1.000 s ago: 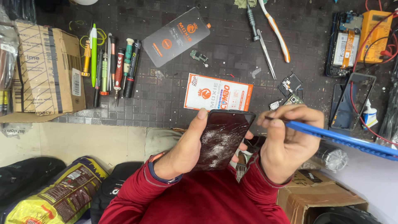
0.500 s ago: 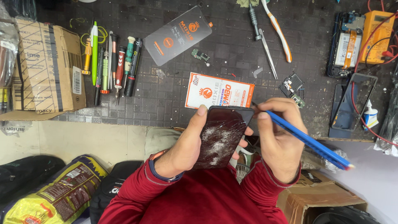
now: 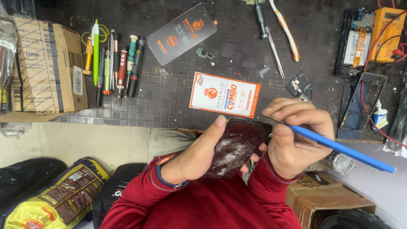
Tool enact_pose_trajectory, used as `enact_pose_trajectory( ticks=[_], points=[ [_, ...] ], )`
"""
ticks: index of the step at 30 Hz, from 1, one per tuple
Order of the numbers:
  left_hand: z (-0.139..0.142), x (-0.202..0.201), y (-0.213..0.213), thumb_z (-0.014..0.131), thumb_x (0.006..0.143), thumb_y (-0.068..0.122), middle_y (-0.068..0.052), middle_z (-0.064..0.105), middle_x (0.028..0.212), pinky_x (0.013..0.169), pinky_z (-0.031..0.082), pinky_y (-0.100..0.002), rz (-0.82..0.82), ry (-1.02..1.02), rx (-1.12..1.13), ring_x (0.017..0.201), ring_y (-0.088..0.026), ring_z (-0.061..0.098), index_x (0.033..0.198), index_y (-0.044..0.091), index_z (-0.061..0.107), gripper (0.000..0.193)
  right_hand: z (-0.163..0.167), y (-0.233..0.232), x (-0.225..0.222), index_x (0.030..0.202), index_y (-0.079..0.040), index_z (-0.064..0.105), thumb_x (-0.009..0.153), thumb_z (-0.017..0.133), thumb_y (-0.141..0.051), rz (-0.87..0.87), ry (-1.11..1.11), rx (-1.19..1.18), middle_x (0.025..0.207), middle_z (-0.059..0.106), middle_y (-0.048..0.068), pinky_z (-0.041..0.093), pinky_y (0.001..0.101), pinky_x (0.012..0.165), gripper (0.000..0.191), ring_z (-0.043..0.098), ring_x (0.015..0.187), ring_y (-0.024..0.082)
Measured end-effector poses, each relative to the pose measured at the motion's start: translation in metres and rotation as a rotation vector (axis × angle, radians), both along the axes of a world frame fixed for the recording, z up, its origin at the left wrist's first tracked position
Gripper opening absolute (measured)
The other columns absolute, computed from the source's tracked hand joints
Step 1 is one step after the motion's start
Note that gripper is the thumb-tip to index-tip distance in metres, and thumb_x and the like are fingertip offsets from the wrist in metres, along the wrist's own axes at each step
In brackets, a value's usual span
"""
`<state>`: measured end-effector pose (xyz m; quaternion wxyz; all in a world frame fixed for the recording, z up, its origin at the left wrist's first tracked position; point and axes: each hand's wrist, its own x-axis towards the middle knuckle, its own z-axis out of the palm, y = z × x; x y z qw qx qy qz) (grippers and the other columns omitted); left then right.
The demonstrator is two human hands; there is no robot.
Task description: The person works on a smartphone with a cracked screen, using a blue plastic pry tool to separate the screen from the frame. They apply liquid from a white bottle to the screen edges and spread it with their fingers. The person continues to pry and scrape the screen edges, handling a small metal blade and the pry tool throughout the process.
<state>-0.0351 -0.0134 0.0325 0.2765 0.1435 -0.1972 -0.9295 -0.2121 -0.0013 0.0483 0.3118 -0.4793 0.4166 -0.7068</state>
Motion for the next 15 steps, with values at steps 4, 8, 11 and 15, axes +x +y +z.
enact_pose_trajectory(
  ticks=[4, 8, 11, 15],
  points=[
    [0.004, 0.003, 0.001, 0.022, 0.113, 0.063, -0.015, 0.063, 0.118, 0.081, 0.058, -0.033, 0.017, -0.046, -0.127, 0.096, -0.019, 0.065, 0.147, -0.005, 0.048, 0.08, 0.008, 0.001, 0.008, 0.102, 0.002, 0.058, 0.1, 0.077, 0.0, 0.121, 0.006, 0.063, 0.092, 0.066, 0.015, 0.061, 0.0426, 0.086, 0.019, 0.073, 0.089, 0.029],
    [0.007, 0.006, 0.0, 0.02, 0.11, 0.064, -0.017, 0.066, 0.112, 0.079, 0.059, -0.033, 0.001, -0.09, -0.125, 0.092, -0.02, 0.067, 0.146, -0.004, 0.046, 0.082, 0.011, 0.001, 0.01, 0.1, 0.003, 0.059, 0.1, 0.074, 0.006, 0.167, 0.008, 0.097, 0.093, 0.067, 0.016, 0.063, 0.0423, 0.085, 0.016, 0.074, 0.088, 0.029],
    [0.01, 0.006, -0.002, 0.02, 0.107, 0.065, -0.017, 0.067, 0.113, 0.078, 0.06, -0.033, -0.001, -0.11, -0.129, 0.092, -0.02, 0.068, 0.147, -0.003, 0.045, 0.083, 0.011, 0.001, 0.009, 0.099, 0.003, 0.059, 0.099, 0.073, 0.007, 0.17, 0.028, 0.111, 0.093, 0.067, 0.017, 0.063, 0.0416, 0.087, 0.015, 0.074, 0.089, 0.028],
    [0.014, 0.004, -0.004, 0.021, 0.103, 0.063, -0.015, 0.066, 0.114, 0.078, 0.06, -0.034, 0.008, -0.125, -0.092, 0.096, -0.018, 0.068, 0.149, 0.0, 0.041, 0.081, 0.009, 0.002, 0.009, 0.099, 0.003, 0.059, 0.099, 0.073, 0.007, 0.16, 0.054, 0.111, 0.094, 0.067, 0.017, 0.064, 0.041, 0.088, 0.015, 0.074, 0.09, 0.028]
  ],
)
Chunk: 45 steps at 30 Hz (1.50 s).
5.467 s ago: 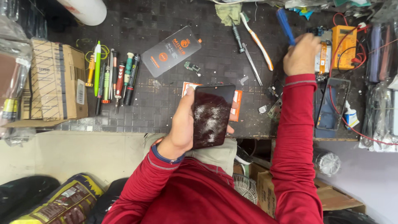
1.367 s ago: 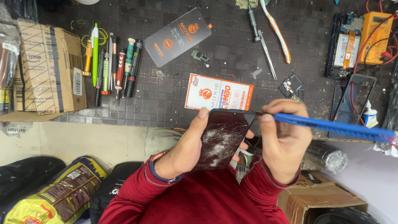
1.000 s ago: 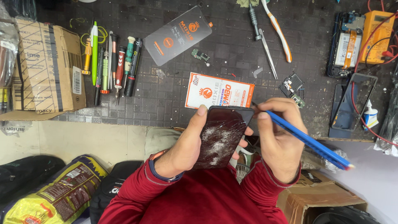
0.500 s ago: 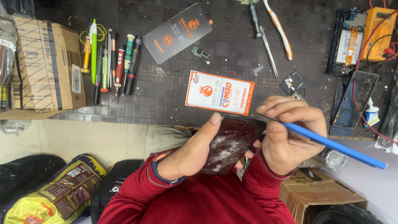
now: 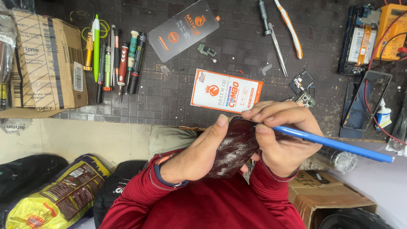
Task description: The person works on a smartphone with a cracked screen, using a blue plastic pry tool to separate the screen from the frame. They apply liquid from a white bottle to the screen edges and spread it with their fingers. The person continues to pry and scrape the screen edges, handling a small metal blade and the pry tool throughout the process.
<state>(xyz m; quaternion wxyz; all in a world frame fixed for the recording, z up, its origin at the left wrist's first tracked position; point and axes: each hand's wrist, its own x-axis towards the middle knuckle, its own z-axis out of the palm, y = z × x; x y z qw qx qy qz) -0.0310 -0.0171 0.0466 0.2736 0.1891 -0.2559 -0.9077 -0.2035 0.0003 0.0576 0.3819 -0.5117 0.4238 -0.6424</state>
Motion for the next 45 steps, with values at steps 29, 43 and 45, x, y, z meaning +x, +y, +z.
enact_pose_trajectory(
  ticks=[29, 43, 45],
  points=[
    [-0.006, -0.006, 0.018, 0.015, 0.103, 0.069, -0.009, 0.068, 0.095, 0.072, 0.058, -0.03, 0.035, -0.168, -0.15, 0.077, -0.015, 0.067, 0.122, -0.005, 0.059, 0.088, -0.003, 0.01, 0.006, 0.106, 0.003, 0.056, 0.102, 0.07, 0.009, -0.079, 0.296, -0.03, 0.096, 0.065, 0.016, 0.065, 0.0375, 0.084, 0.015, 0.075, 0.088, 0.027],
    [-0.004, -0.001, 0.017, 0.016, 0.103, 0.068, -0.01, 0.068, 0.097, 0.073, 0.059, -0.03, 0.062, -0.166, -0.142, 0.078, -0.014, 0.067, 0.133, -0.004, 0.053, 0.086, -0.008, 0.008, 0.013, 0.106, 0.002, 0.054, 0.106, 0.068, 0.001, -0.061, 0.236, -0.063, 0.1, 0.062, 0.017, 0.065, 0.0431, 0.087, 0.013, 0.075, 0.09, 0.024],
    [-0.003, 0.001, 0.016, 0.016, 0.101, 0.068, -0.009, 0.066, 0.095, 0.07, 0.057, -0.029, 0.057, -0.208, -0.192, 0.075, -0.014, 0.065, 0.141, 0.0, 0.047, 0.085, -0.009, 0.008, 0.013, 0.108, 0.002, 0.055, 0.106, 0.068, 0.001, -0.051, 0.169, -0.056, 0.1, 0.062, 0.016, 0.066, 0.0446, 0.089, 0.013, 0.074, 0.091, 0.024]
  ],
)
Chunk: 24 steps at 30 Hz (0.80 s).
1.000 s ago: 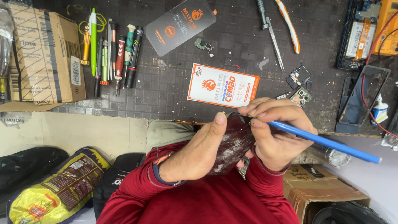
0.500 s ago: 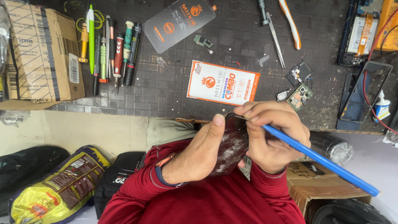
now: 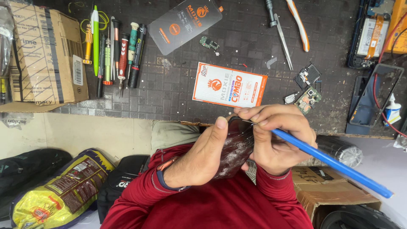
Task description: The person works on a smartphone with a cracked screen, using a blue plastic pry tool to separate the screen from the frame. They apply liquid from a white bottle to the screen edges and spread it with their fingers. The person continues to pry and scrape the screen edges, handling a small metal blade and the pry tool throughout the process.
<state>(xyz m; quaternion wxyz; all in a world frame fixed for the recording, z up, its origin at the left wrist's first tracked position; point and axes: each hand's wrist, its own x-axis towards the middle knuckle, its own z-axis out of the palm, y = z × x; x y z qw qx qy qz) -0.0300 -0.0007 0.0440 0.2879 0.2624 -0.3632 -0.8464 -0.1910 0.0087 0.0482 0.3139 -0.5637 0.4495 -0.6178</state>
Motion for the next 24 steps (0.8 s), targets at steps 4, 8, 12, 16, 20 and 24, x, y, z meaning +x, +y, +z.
enact_pose_trajectory(
  ticks=[4, 8, 12, 16, 20, 24],
  points=[
    [-0.0003, -0.0004, -0.0011, 0.012, 0.106, 0.068, -0.009, 0.067, 0.099, 0.074, 0.057, -0.028, -0.051, 0.024, -0.026, 0.082, -0.014, 0.066, 0.128, -0.006, 0.056, 0.089, 0.0001, 0.0036, -0.0007, 0.109, 0.001, 0.055, 0.107, 0.069, 0.002, 0.008, -0.067, 0.031, 0.098, 0.062, 0.015, 0.068, 0.0466, 0.092, 0.014, 0.072, 0.092, 0.024],
    [-0.0025, 0.0003, -0.0001, 0.011, 0.106, 0.068, -0.008, 0.065, 0.098, 0.075, 0.057, -0.028, -0.068, 0.014, -0.067, 0.083, -0.014, 0.065, 0.129, -0.005, 0.055, 0.088, 0.0009, 0.0044, 0.0006, 0.106, 0.003, 0.055, 0.107, 0.068, 0.002, 0.021, -0.081, 0.034, 0.098, 0.062, 0.015, 0.067, 0.0477, 0.092, 0.013, 0.071, 0.092, 0.025],
    [-0.0004, -0.0007, 0.005, 0.012, 0.11, 0.067, -0.008, 0.064, 0.097, 0.078, 0.055, -0.028, -0.012, 0.048, -0.059, 0.084, -0.014, 0.063, 0.137, -0.006, 0.052, 0.087, 0.002, 0.0032, 0.0039, 0.11, 0.003, 0.054, 0.108, 0.066, 0.0, 0.02, -0.049, 0.019, 0.1, 0.06, 0.015, 0.066, 0.0489, 0.092, 0.013, 0.072, 0.092, 0.024],
    [0.0022, -0.0005, 0.0039, 0.015, 0.105, 0.065, -0.008, 0.064, 0.1, 0.076, 0.056, -0.029, -0.009, 0.041, 0.0, 0.082, -0.013, 0.062, 0.15, -0.004, 0.041, 0.087, 0.0016, 0.0006, 0.0062, 0.11, 0.003, 0.051, 0.109, 0.064, 0.0, 0.018, -0.034, -0.01, 0.101, 0.06, 0.015, 0.063, 0.0499, 0.091, 0.013, 0.072, 0.091, 0.023],
    [0.0038, 0.002, 0.0004, 0.015, 0.104, 0.066, -0.008, 0.064, 0.102, 0.076, 0.055, -0.028, 0.004, 0.059, 0.002, 0.082, -0.013, 0.062, 0.152, -0.004, 0.038, 0.088, -0.0021, -0.001, 0.0073, 0.11, 0.002, 0.05, 0.109, 0.064, 0.001, 0.027, -0.047, -0.013, 0.102, 0.058, 0.015, 0.063, 0.0507, 0.092, 0.013, 0.072, 0.092, 0.024],
    [0.0044, 0.005, 0.0006, 0.015, 0.104, 0.067, -0.009, 0.063, 0.101, 0.077, 0.055, -0.029, 0.004, 0.066, 0.017, 0.083, -0.013, 0.062, 0.153, -0.003, 0.037, 0.088, -0.0057, 0.0008, 0.0062, 0.109, 0.001, 0.052, 0.107, 0.065, 0.0, 0.058, -0.086, -0.014, 0.101, 0.058, 0.014, 0.062, 0.0513, 0.092, 0.013, 0.073, 0.094, 0.025]
  ],
)
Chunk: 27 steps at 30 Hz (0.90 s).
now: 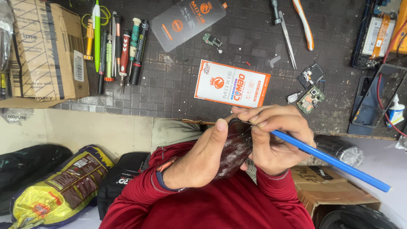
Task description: The person works on a smartphone with a cracked screen, using a blue plastic pry tool to separate the screen from the frame. They apply liquid from a white bottle to the screen edges and spread it with their fingers. The person continues to pry and scrape the screen edges, handling a small metal blade and the pry tool throughout the process.
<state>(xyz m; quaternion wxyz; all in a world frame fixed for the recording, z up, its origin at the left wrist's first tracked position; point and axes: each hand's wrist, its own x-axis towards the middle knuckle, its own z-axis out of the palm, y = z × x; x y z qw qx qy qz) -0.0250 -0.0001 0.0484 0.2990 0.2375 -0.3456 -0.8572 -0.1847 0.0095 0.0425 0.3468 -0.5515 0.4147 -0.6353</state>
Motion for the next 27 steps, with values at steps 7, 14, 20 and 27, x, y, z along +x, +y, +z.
enact_pose_trajectory(
  ticks=[7, 14, 20, 27],
  points=[
    [-0.004, -0.005, 0.0, 0.014, 0.104, 0.069, -0.008, 0.064, 0.101, 0.075, 0.056, -0.028, -0.044, -0.034, -0.047, 0.082, -0.013, 0.063, 0.138, -0.005, 0.047, 0.087, 0.0, 0.005, -0.004, 0.109, 0.001, 0.055, 0.108, 0.067, 0.003, -0.033, -0.032, 0.065, 0.1, 0.061, 0.014, 0.066, 0.049, 0.093, 0.012, 0.072, 0.094, 0.024],
    [-0.006, -0.008, 0.002, 0.014, 0.105, 0.068, -0.008, 0.065, 0.1, 0.074, 0.057, -0.028, -0.024, -0.057, -0.096, 0.081, -0.013, 0.065, 0.133, -0.005, 0.048, 0.085, 0.001, 0.005, -0.004, 0.106, 0.001, 0.054, 0.108, 0.066, 0.003, -0.034, -0.021, 0.07, 0.099, 0.061, 0.013, 0.067, 0.0485, 0.093, 0.012, 0.071, 0.094, 0.024],
    [0.0, -0.006, 0.007, 0.016, 0.105, 0.066, -0.009, 0.064, 0.099, 0.074, 0.056, -0.028, 0.013, -0.05, -0.034, 0.081, -0.014, 0.064, 0.154, -0.002, 0.037, 0.086, 0.0, 0.003, -0.004, 0.107, 0.002, 0.053, 0.107, 0.063, 0.004, 0.004, 0.054, 0.007, 0.099, 0.058, 0.014, 0.063, 0.0516, 0.09, 0.01, 0.073, 0.092, 0.024],
    [0.004, -0.003, 0.01, 0.015, 0.107, 0.064, -0.01, 0.063, 0.101, 0.078, 0.055, -0.029, 0.037, 0.01, 0.009, 0.083, -0.014, 0.063, 0.161, -0.001, 0.032, 0.086, 0.0, 0.004, -0.001, 0.108, 0.002, 0.051, 0.109, 0.061, 0.003, -0.006, 0.051, -0.008, 0.102, 0.056, 0.014, 0.063, 0.0524, 0.091, 0.01, 0.073, 0.092, 0.024]
  ],
)
